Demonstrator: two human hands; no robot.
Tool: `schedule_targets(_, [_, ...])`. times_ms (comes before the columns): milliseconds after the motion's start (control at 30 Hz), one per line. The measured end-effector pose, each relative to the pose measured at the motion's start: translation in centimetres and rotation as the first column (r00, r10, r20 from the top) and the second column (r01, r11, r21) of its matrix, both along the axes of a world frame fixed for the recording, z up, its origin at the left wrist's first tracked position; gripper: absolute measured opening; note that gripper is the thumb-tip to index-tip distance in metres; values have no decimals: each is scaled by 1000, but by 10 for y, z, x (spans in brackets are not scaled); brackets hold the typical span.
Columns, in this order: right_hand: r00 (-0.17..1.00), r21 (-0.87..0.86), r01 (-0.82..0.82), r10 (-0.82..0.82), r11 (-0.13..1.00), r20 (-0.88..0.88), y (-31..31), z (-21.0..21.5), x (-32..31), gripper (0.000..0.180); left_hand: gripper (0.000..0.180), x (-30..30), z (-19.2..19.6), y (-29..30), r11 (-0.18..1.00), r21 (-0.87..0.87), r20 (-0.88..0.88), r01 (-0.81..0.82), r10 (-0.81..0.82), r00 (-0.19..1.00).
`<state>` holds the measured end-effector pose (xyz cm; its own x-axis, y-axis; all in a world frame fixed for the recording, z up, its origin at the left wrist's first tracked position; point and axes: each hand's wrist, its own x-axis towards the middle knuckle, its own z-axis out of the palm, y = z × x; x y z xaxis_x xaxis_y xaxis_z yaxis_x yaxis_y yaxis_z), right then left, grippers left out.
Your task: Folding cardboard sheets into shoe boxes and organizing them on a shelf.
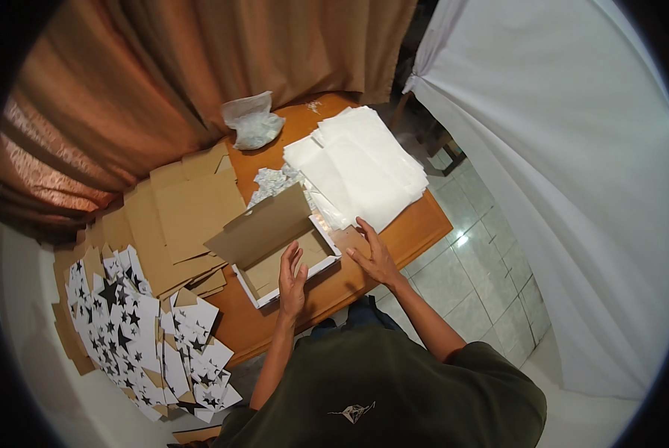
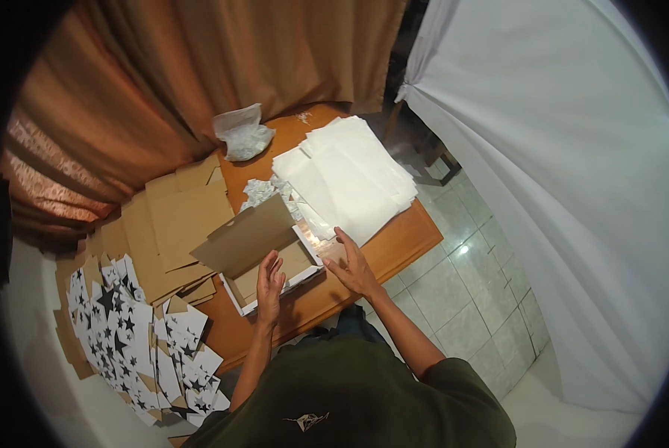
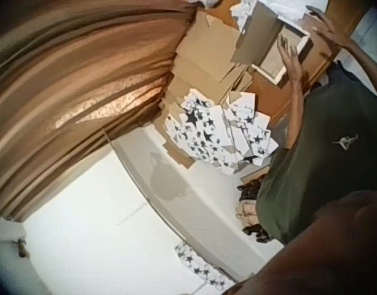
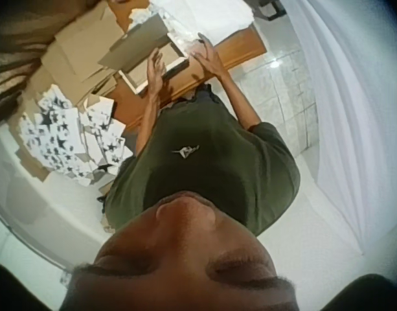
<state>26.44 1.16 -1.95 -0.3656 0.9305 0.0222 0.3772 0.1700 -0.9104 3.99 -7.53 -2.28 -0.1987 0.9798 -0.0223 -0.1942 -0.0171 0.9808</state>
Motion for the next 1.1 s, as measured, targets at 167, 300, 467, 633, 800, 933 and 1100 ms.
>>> schedule_targets(167, [993, 3, 119, -119, 993, 1, 23, -9, 44, 76, 61, 30, -5, 37, 996, 6, -6, 95, -94, 996])
schedule_targets(300, [988, -15, 153, -153, 988, -24, 54, -21, 82, 74, 62, 61, -12, 68, 996, -37, -5, 85, -85, 996])
schedule_targets(467, [996, -72, 88, -89, 994, -17, 110, -40, 124, 74, 61, 102, -30, 111, 993, -118, -47, 13, -19, 999])
schedule_targets(633, [998, -76, -17, 12, 997, -61, 169, -62, 148, 69, 65, 131, -45, 144, 965, -239, -103, -111, 89, 991])
schedule_targets(800, [994, -118, -113, 110, 987, -29, 223, -71, 150, 66, 66, 133, -69, 167, 899, -371, -292, -231, 123, 949])
schedule_targets(933, [988, -109, -151, 151, 983, -3, 255, -85, 141, 62, 63, 127, -73, 195, 819, -467, -472, -332, 87, 877])
schedule_targets(1100, [986, -98, -121, 132, 988, 105, 282, -105, 119, 61, 63, 107, -120, 222, 701, -494, -611, -514, 141, 779])
